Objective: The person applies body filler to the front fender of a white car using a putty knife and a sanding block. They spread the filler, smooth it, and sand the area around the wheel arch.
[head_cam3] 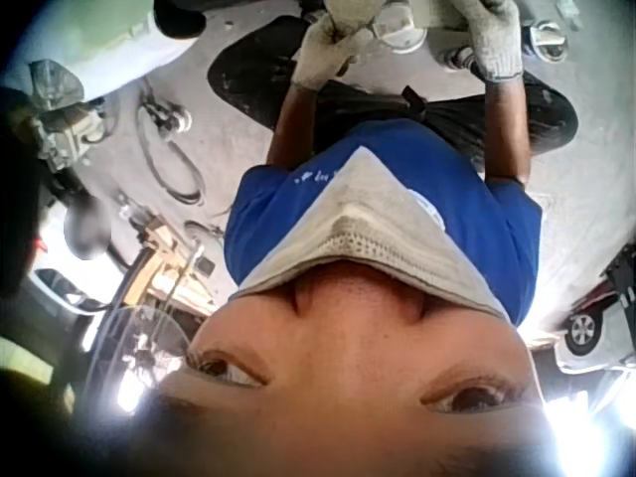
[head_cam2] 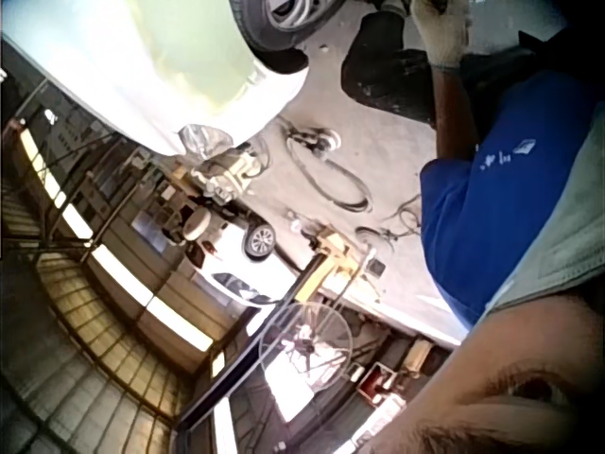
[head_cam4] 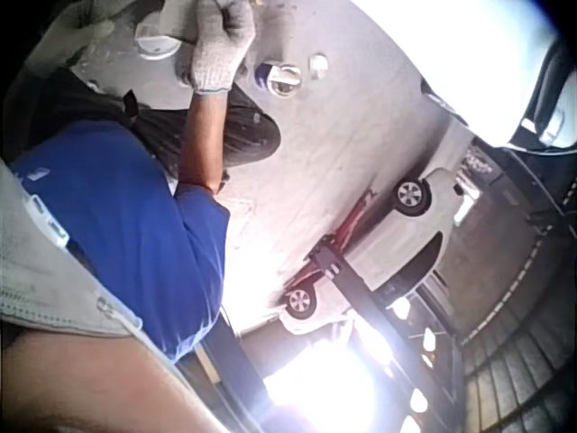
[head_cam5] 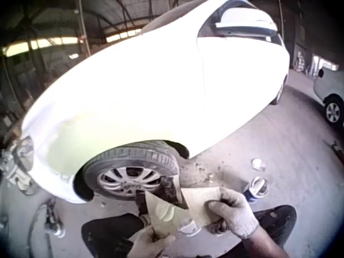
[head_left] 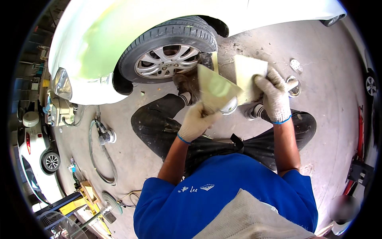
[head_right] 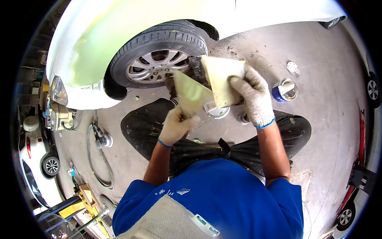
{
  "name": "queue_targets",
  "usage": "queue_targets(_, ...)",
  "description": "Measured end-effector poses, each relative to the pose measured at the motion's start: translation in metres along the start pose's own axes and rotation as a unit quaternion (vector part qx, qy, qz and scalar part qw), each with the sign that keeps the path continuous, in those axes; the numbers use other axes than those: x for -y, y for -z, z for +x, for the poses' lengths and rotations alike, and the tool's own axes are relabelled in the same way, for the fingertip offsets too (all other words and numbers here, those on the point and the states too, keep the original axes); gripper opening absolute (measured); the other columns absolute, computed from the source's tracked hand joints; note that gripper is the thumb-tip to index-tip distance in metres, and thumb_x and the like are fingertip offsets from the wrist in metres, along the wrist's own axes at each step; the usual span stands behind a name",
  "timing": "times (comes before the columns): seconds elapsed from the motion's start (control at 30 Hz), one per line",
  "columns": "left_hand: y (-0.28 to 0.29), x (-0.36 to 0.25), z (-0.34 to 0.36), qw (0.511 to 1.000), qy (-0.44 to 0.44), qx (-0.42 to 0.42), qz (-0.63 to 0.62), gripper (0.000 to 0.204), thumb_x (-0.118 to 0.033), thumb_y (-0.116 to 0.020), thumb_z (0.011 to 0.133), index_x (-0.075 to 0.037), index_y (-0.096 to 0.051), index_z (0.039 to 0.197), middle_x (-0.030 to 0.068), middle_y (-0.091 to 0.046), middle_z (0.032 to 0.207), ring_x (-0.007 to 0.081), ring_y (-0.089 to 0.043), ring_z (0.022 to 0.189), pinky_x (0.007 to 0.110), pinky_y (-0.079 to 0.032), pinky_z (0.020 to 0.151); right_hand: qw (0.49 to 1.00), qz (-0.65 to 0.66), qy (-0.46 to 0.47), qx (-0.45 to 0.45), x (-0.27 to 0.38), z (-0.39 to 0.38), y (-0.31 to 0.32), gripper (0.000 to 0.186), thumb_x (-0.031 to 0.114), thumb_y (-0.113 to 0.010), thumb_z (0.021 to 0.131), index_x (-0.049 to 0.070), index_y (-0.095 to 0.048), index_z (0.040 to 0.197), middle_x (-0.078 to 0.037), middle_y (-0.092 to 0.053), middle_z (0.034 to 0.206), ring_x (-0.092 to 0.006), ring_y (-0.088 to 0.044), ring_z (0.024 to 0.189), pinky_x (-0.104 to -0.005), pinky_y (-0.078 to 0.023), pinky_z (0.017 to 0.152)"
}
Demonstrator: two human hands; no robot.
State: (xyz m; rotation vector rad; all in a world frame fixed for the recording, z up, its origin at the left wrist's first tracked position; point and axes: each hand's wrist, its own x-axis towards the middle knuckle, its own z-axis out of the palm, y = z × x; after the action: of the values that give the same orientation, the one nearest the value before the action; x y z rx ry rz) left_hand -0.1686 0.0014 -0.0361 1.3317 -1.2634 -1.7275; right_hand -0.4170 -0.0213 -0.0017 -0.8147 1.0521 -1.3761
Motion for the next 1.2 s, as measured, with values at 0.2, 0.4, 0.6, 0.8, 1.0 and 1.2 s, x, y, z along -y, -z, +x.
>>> queue_targets(0.2,-0.001,0.009,-0.026,0.996,0.02,0.053,-0.068,0.022,-0.013,-0.079,0.087,0.001,-0.064,0.094,-0.0021,-0.058,0.069,0.004,-0.053,0.06,0.022,-0.045,0.054,0.979,-0.139,-0.074,0.133,-0.019,-0.022,0.014,0.04,0.001,-0.066,0.092,0.001,-0.063,0.132,-0.004,-0.07,0.106,-0.0131,-0.067,0.092,-0.0304,-0.058,0.081)
queue_targets(0.4,-0.011,0.018,-0.027,0.993,0.022,0.097,0.062,0.018,-0.012,-0.075,0.088,-0.004,-0.058,0.09,-0.0028,-0.055,0.066,0.0058,-0.055,0.054,0.022,-0.044,0.051,0.985,0.159,-0.05,0.033,-0.027,-0.031,0.014,0.049,-0.004,-0.063,0.088,-0.002,-0.059,0.136,-0.012,-0.069,0.118,-0.0207,-0.067,0.108,-0.0334,-0.053,0.099)
queue_targets(0.6,-0.014,-0.005,-0.031,0.988,0.02,0.108,0.113,0.021,-0.016,-0.076,0.088,-0.003,-0.059,0.092,-0.0016,-0.056,0.065,0.0058,-0.054,0.053,0.023,-0.042,0.048,0.967,0.246,-0.05,0.05,-0.02,-0.034,0.018,0.053,-0.003,-0.065,0.087,-0.005,-0.056,0.139,-0.012,-0.068,0.121,-0.0167,-0.065,0.109,-0.0322,-0.053,0.097)
queue_targets(0.8,-0.015,-0.007,-0.034,0.994,0.044,0.098,0.002,0.022,-0.015,-0.078,0.088,-0.001,-0.063,0.096,-0.0023,-0.057,0.069,0.0051,-0.053,0.056,0.022,-0.042,0.05,0.992,-0.001,-0.101,0.075,-0.042,-0.04,0.03,0.049,0.017,-0.068,0.094,-0.005,-0.059,0.137,-0.008,-0.069,0.113,-0.0135,-0.065,0.099,-0.0301,-0.055,0.085)
queue_targets(1.0,-0.018,-0.009,-0.028,0.987,0.074,0.13,0.068,0.024,-0.019,-0.072,0.089,-0.001,-0.062,0.102,-0.0003,-0.06,0.069,0.0053,-0.053,0.052,0.022,-0.042,0.045,0.946,0.107,-0.227,0.207,-0.044,-0.042,0.02,0.048,0.043,-0.063,0.101,0.004,-0.063,0.129,0.0,-0.058,0.077,-0.0068,-0.048,0.053,-0.022,-0.035,0.046)
queue_targets(1.2,0.011,0.004,-0.019,0.995,-0.035,-0.052,-0.075,0.017,-0.017,-0.066,0.096,-0.007,-0.057,0.086,-0.002,-0.054,0.062,0.0056,-0.05,0.052,0.022,-0.04,0.049,0.963,-0.126,-0.191,0.139,-0.076,-0.046,0.042,0.056,0.047,-0.06,0.101,0.002,-0.061,0.136,0.003,-0.053,0.072,-0.0066,-0.046,0.054,-0.0226,-0.036,0.047)
